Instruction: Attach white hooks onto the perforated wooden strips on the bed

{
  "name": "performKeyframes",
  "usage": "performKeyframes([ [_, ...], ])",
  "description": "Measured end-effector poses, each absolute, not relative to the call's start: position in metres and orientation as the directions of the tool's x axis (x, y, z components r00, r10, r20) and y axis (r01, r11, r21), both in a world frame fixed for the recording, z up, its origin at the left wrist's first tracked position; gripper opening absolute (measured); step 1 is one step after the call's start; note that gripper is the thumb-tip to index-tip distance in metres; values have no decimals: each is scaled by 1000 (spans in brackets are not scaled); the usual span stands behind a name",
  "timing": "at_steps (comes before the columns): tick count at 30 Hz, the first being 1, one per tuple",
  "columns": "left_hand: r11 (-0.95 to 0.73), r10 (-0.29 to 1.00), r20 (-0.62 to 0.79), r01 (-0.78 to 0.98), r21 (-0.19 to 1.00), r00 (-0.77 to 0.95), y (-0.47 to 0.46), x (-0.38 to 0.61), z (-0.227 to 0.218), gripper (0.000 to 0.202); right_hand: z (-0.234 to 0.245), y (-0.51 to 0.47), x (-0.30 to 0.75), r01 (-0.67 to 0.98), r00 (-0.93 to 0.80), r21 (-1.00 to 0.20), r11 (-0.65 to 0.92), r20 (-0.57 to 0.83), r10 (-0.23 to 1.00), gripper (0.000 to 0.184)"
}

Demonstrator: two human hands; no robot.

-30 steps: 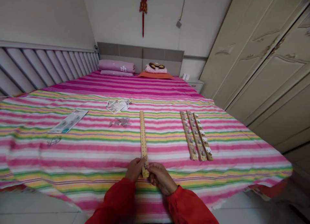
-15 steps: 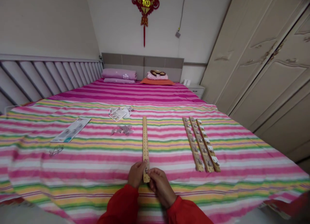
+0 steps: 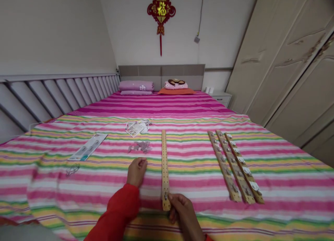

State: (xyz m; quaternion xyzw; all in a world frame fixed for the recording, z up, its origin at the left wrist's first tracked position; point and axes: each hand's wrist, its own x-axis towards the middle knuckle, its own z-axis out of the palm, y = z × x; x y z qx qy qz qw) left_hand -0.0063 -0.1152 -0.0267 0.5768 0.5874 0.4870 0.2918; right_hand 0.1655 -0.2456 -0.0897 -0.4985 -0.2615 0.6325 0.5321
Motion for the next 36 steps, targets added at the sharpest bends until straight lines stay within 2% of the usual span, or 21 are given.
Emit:
performKeyframes([
  [5,-110,935,267,524,845,-234,-65,-8,-37,26,-92,-253,177,-422,69,-868,-261,-318,946,49],
  [9,-52,936,249,600,799,-250,-48,-6,-46,22,-94,-256,185,-398,83,-887,-234,-289,954,48],
  [15,-70,922,273,573,816,-275,-53,-4,-43,11,-90,-257,187,-384,97,-898,-216,-271,958,45],
  [18,-27,921,169,376,926,-350,-68,-1,-36,10,-87,-255,188,-380,129,-908,-174,-238,963,43],
  [21,117,941,-118,-20,993,-318,-89,3,-28,9,-79,-251,191,-364,157,-921,-139,-208,965,43],
  [24,298,918,-378,-419,858,-121,-112,7,-20,3,-64,-244,194,-320,166,-941,-110,-170,971,44],
  [26,386,892,-452,-527,757,5,-129,10,-14,7,-54,-240,195,-299,165,-950,-91,-145,976,45],
  [28,439,875,-479,-541,717,74,-144,13,-8,9,-44,-236,194,-296,166,-953,-62,-115,979,46],
  [31,457,875,-475,-493,740,98,-165,19,-1,10,-33,-232,191,-290,163,-957,-23,-73,984,47],
  [33,425,897,-436,-413,806,73,-176,23,2,14,-27,-231,187,-279,172,-960,4,-46,984,45],
  [36,292,956,-288,-202,935,46,-189,29,2,26,-21,-232,181,-258,195,-965,54,3,981,40],
])
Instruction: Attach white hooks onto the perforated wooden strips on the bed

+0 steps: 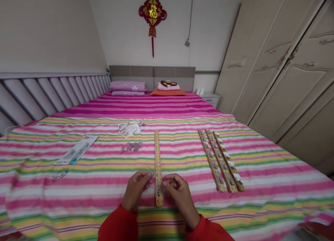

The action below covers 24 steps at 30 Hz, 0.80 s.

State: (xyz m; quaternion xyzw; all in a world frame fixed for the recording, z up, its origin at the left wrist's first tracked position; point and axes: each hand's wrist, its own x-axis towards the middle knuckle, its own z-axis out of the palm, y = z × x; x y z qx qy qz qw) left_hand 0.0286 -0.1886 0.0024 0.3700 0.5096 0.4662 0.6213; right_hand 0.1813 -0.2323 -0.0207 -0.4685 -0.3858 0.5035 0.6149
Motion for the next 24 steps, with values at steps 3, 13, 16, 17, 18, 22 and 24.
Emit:
performKeyframes([
  [3,174,982,-170,-52,983,77,-196,34,-1,34,-20,-234,176,-229,208,-970,80,32,978,38],
  [13,208,964,-203,-10,978,172,-209,43,0,40,-33,-233,175,-195,226,-976,98,53,973,33],
  [16,104,977,-107,26,994,184,-211,44,2,37,-36,-229,176,-245,207,-968,57,6,978,35],
  [17,61,981,-67,39,997,181,-211,43,2,37,-37,-228,176,-263,203,-964,38,-17,979,36],
  [18,24,985,-32,49,999,172,-210,43,2,36,-36,-227,177,-280,203,-960,21,-38,978,36],
  [22,20,994,-25,45,999,111,-199,38,-1,37,-32,-221,181,-344,205,-939,-6,-82,975,33],
  [24,85,991,-87,18,996,99,-191,37,-5,40,-29,-218,183,-370,182,-929,-28,-102,978,29],
])
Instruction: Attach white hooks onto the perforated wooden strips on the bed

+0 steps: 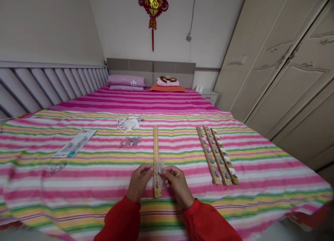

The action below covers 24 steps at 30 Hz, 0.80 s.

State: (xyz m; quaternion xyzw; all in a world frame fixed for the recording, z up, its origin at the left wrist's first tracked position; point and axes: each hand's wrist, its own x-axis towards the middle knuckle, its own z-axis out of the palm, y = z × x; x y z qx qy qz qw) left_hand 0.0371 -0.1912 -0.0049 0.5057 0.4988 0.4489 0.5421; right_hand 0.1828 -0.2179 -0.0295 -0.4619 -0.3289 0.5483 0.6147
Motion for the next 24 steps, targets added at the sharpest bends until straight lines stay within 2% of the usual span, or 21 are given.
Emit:
performKeyframes([
  [3,175,979,-171,-30,984,109,-178,39,-10,43,-29,-211,183,-393,165,-918,-59,-133,977,24],
  [6,192,976,-186,-43,980,115,-167,41,-15,42,-34,-202,181,-404,178,-913,-54,-136,975,23],
  [15,109,991,-110,17,994,78,-154,44,-41,31,-56,-184,177,-341,241,-938,-67,-156,958,27],
  [24,-6,999,-1,164,986,46,-152,45,-52,24,-63,-181,175,-299,245,-952,-68,-146,959,24],
])
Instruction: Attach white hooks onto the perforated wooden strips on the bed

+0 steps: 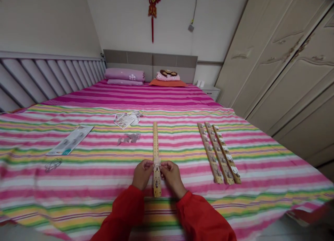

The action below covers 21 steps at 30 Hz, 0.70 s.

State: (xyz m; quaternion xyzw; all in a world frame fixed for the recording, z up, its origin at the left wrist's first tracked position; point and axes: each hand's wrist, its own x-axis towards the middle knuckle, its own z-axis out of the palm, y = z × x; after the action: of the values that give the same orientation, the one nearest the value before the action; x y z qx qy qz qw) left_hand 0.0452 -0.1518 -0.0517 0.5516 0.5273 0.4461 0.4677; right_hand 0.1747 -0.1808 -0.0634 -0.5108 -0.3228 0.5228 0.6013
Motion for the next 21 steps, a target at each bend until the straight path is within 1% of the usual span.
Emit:
performKeyframes([
  [10,-17,1000,18,206,978,0,-156,46,-52,22,-70,-180,173,-271,260,-961,-55,-128,957,22],
  [14,19,999,-14,167,986,-30,-158,48,-54,26,-74,-178,173,-268,258,-962,-51,-122,958,22],
  [17,38,999,-38,122,992,-5,-160,49,-55,35,-78,-177,173,-242,274,-969,-38,-106,956,21],
  [19,24,998,-30,135,991,47,-160,48,-57,43,-78,-178,173,-186,278,-983,-5,-58,959,23],
  [21,-32,996,15,192,981,87,-160,46,-58,45,-76,-181,174,-34,268,-996,77,65,961,29],
])
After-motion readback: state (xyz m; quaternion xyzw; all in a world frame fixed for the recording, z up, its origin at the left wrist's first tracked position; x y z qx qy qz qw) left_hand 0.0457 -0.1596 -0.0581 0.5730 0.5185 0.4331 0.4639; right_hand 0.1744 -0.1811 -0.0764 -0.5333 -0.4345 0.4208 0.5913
